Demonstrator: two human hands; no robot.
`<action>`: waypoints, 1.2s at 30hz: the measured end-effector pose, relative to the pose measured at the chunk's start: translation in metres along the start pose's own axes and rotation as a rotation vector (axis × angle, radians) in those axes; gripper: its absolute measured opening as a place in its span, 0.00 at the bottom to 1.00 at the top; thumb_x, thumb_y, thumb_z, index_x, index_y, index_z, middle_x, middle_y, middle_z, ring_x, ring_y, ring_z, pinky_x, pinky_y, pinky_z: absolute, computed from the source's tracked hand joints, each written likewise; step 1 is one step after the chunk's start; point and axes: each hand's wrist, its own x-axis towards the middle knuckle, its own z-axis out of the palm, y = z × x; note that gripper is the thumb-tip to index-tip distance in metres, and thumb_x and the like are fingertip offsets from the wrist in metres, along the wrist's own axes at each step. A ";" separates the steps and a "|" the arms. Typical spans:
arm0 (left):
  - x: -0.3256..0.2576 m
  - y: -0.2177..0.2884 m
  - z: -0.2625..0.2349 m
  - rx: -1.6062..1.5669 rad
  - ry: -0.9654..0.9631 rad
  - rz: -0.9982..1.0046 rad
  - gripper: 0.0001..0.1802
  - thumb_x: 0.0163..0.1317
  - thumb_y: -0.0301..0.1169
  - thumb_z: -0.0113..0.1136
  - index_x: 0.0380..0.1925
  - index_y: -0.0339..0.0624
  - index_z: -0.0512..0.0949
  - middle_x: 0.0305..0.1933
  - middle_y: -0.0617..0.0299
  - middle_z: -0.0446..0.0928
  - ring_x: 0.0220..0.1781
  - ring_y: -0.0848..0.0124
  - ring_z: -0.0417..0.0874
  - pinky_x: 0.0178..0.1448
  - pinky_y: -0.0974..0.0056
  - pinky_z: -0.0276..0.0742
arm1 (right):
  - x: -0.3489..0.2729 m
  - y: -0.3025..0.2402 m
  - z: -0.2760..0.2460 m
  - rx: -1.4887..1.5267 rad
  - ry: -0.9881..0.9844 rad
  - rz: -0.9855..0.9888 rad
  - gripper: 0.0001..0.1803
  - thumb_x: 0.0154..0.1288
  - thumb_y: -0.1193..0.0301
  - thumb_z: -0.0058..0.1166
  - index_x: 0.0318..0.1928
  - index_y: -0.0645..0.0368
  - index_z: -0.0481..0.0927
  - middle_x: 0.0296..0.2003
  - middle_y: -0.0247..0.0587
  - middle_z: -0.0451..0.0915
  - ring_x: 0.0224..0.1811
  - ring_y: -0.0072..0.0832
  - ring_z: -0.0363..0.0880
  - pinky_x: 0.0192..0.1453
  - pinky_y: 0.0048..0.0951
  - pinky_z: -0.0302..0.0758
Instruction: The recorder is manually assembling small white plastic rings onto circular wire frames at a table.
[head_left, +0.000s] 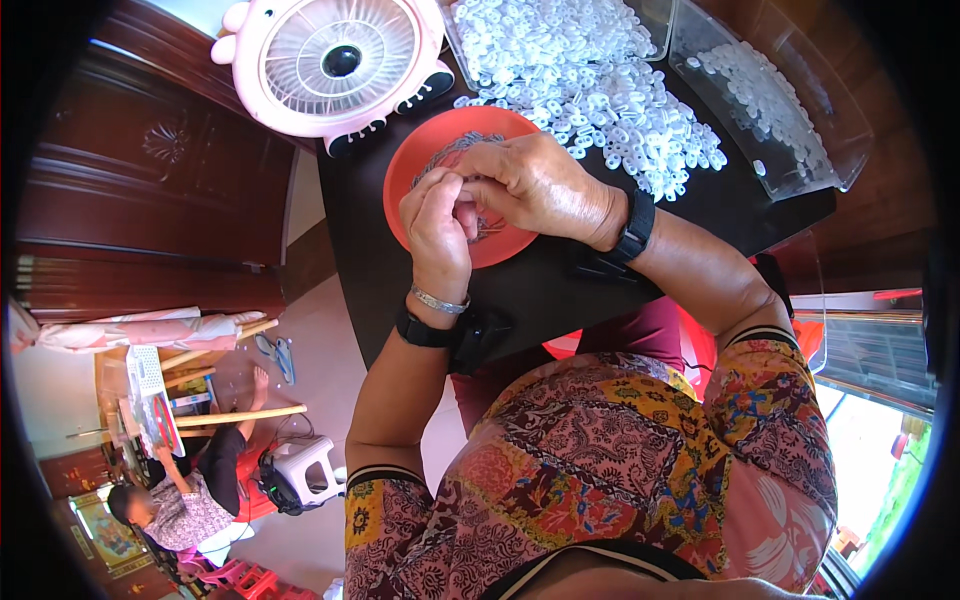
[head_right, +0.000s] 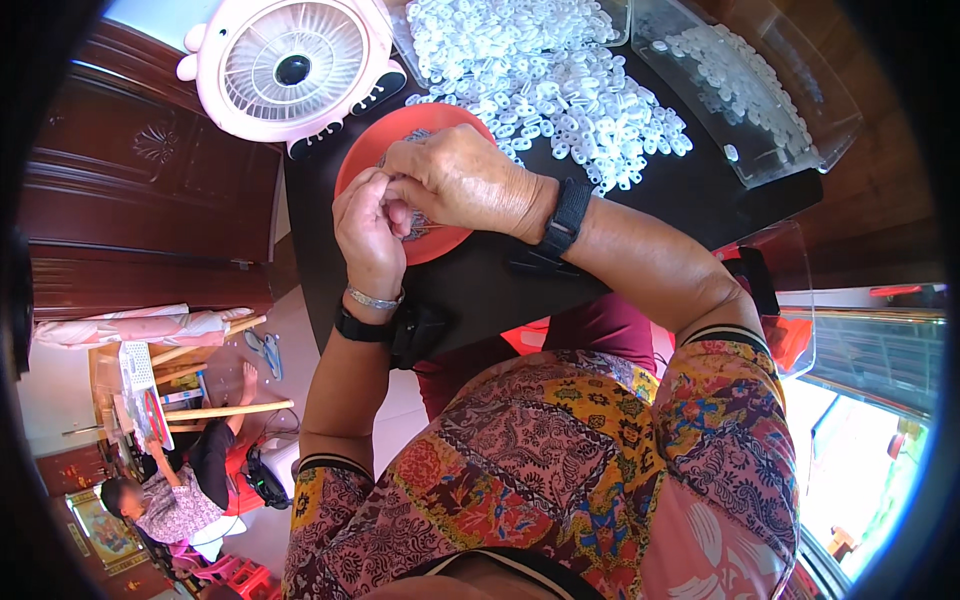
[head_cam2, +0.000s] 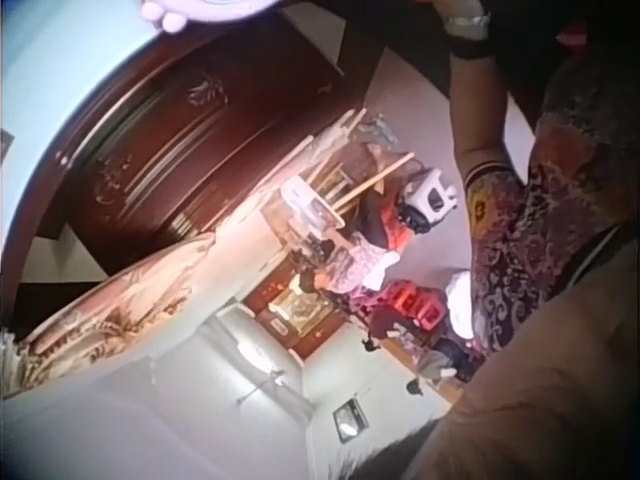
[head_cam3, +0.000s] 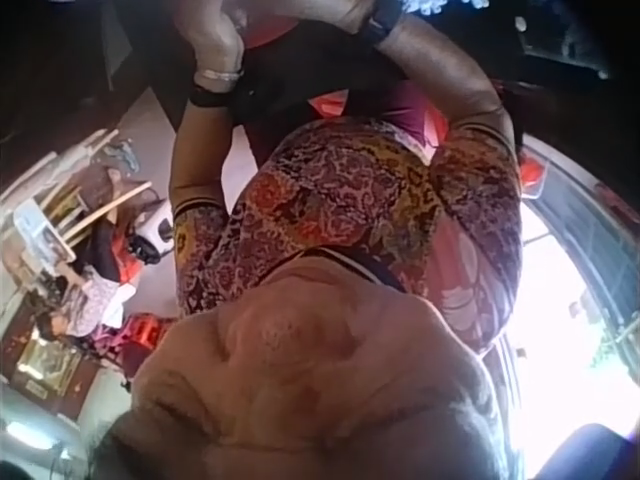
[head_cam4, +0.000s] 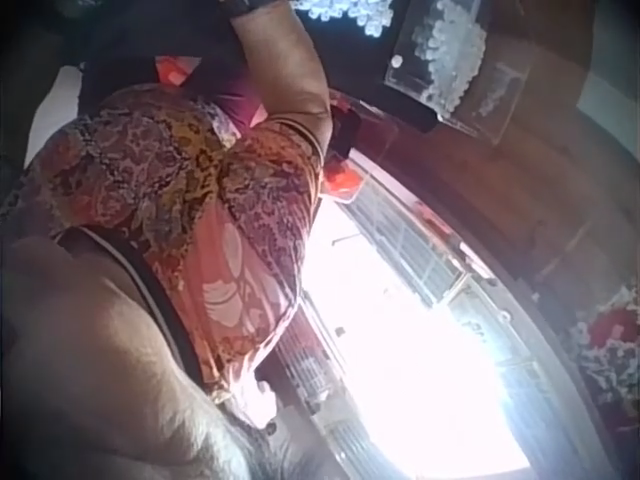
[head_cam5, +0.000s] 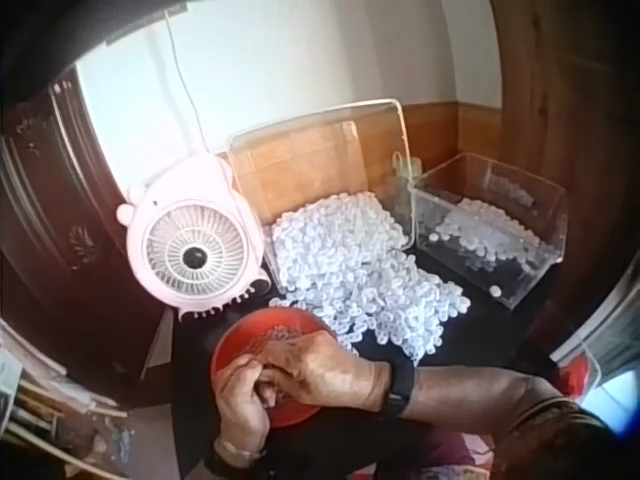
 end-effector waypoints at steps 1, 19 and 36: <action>0.000 -0.001 -0.001 0.010 0.015 -0.013 0.14 0.62 0.33 0.46 0.20 0.38 0.72 0.14 0.67 0.66 0.13 0.80 0.63 0.18 0.73 0.56 | -0.001 0.001 0.002 0.002 0.003 0.006 0.08 0.55 0.73 0.59 0.37 0.60 0.78 0.29 0.42 0.80 0.32 0.39 0.81 0.35 0.32 0.77; 0.005 -0.002 -0.021 -0.017 0.104 0.120 0.13 0.62 0.32 0.49 0.20 0.38 0.73 0.17 0.67 0.67 0.13 0.80 0.63 0.17 0.74 0.57 | 0.037 -0.060 -0.158 -0.517 0.444 0.320 0.18 0.54 0.69 0.59 0.46 0.64 0.78 0.43 0.53 0.78 0.44 0.44 0.78 0.50 0.39 0.74; 0.017 -0.002 -0.020 -0.017 0.114 0.118 0.13 0.60 0.31 0.51 0.20 0.35 0.75 0.16 0.66 0.69 0.16 0.78 0.68 0.21 0.72 0.64 | -0.131 -0.127 -0.112 -0.289 -0.016 0.516 0.05 0.57 0.74 0.59 0.31 0.64 0.79 0.29 0.38 0.80 0.31 0.26 0.80 0.35 0.25 0.75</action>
